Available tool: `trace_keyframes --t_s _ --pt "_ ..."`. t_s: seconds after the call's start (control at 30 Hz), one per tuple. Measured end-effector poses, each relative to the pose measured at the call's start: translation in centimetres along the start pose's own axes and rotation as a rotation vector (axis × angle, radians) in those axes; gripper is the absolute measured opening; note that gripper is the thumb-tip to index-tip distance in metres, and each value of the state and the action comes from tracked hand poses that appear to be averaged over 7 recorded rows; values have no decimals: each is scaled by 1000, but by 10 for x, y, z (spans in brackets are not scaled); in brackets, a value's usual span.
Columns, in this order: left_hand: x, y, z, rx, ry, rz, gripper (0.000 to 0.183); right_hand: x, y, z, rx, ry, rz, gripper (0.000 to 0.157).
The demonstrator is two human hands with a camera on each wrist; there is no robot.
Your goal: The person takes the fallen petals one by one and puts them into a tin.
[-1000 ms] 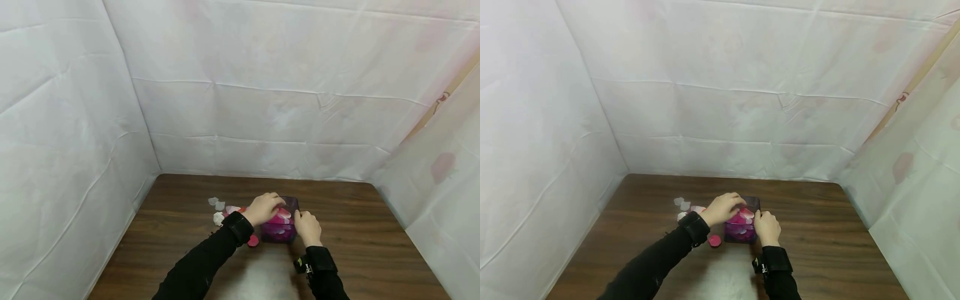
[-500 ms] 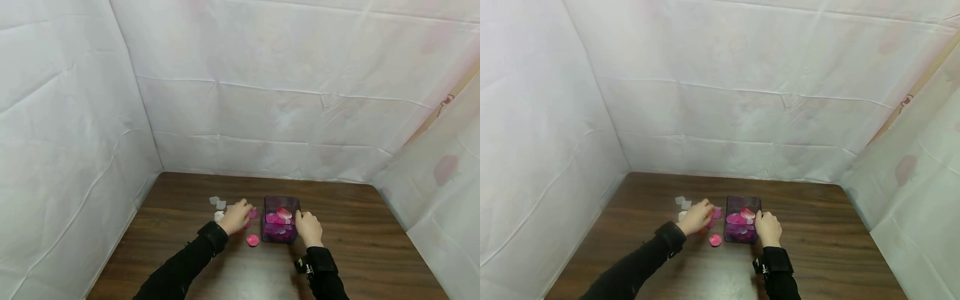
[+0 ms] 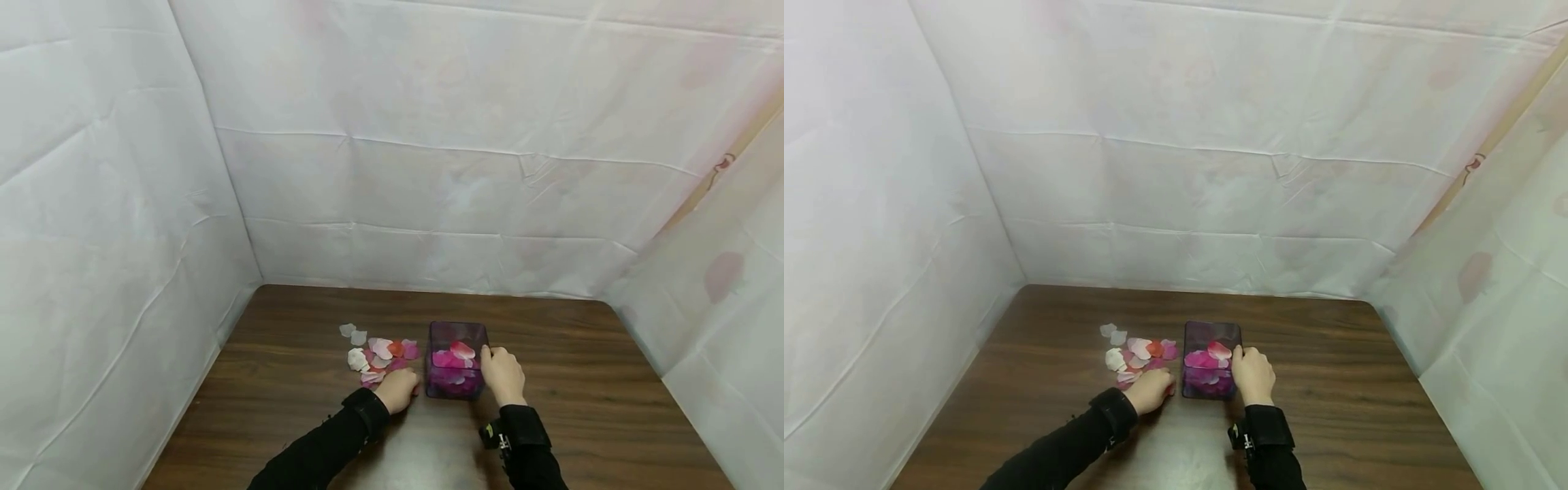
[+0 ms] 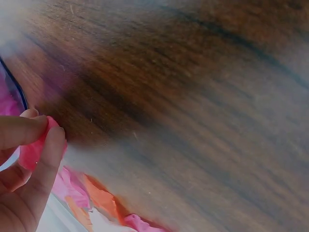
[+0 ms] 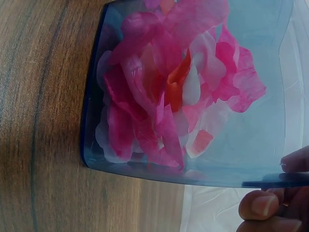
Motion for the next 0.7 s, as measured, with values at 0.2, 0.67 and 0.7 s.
trace_keyframes --t_s 0.2,0.67,0.7 --pt "11 0 13 -19 120 -30 16 0 1 0 -3 -10 -6 49" --pt "18 -36 111 -60 449 107 11 -3 -2 -1 4 -8 -14 49" --pt "14 -39 115 -56 447 97 12 -2 -2 -2 6 -9 -13 48"
Point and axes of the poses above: each hand's wrist, its own y-axis away from the middle knuckle, its own z-axis out of the back of the hand, x = y × z, the point moved 7 cm from there along -y, towards the middle knuckle, and after that the axes turned 7 degrees about z, right-handed, at the moved point
